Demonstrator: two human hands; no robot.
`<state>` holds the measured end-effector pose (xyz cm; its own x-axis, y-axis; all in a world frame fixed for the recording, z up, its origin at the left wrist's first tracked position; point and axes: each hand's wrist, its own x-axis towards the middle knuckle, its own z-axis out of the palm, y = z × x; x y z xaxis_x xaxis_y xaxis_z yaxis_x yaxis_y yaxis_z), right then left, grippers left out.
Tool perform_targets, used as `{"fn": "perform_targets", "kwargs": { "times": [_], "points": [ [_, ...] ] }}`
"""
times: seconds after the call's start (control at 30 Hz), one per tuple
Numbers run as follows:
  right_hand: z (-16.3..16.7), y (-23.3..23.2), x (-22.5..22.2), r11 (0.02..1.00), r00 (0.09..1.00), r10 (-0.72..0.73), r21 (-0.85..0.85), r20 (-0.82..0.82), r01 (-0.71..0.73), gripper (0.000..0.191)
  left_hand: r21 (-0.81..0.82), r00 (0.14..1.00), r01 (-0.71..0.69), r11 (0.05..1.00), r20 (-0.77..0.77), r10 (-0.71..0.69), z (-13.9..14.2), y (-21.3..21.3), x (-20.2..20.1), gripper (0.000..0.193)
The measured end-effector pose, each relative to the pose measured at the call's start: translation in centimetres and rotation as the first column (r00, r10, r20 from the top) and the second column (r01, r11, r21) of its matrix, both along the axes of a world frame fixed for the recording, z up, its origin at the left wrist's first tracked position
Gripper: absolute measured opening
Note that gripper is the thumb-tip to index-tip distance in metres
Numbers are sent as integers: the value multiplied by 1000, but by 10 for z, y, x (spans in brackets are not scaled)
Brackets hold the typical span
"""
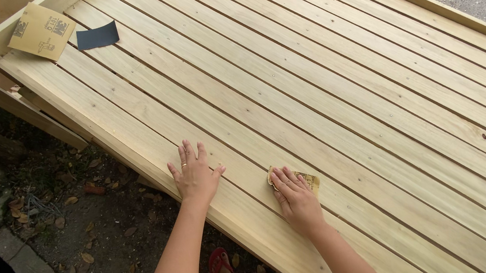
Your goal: The person sands a wooden slatted surface using a sanding block. They move the block back and forth along the slats and also sand the edges of the wooden frame. The person switches between different sanding sheets during the process.
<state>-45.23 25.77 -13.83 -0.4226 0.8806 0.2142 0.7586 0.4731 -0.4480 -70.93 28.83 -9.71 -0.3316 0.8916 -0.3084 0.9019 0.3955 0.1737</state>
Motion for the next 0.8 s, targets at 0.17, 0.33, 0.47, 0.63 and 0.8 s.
{"fn": "perform_targets", "kwargs": {
  "times": [0.17,0.33,0.47,0.63,0.8],
  "points": [
    [0,-6,12,1000,999,5,21,51,-6,45,29,984,-13,999,-178,18,-21,-31,33,78],
    [0,-7,14,996,998,11,87,61,-16,45,77,996,79,994,-51,-75,-21,-36,49,67],
    [-1,-6,17,997,999,-10,76,49,7,44,164,985,165,973,-83,-153,-21,-46,49,56],
    [-6,-7,18,998,999,-11,67,44,8,44,95,967,251,963,-62,-246,-32,-76,55,53],
    [-8,-7,20,996,998,-8,89,65,2,45,286,968,250,925,-104,-229,-39,-76,52,58]
  ]
}}
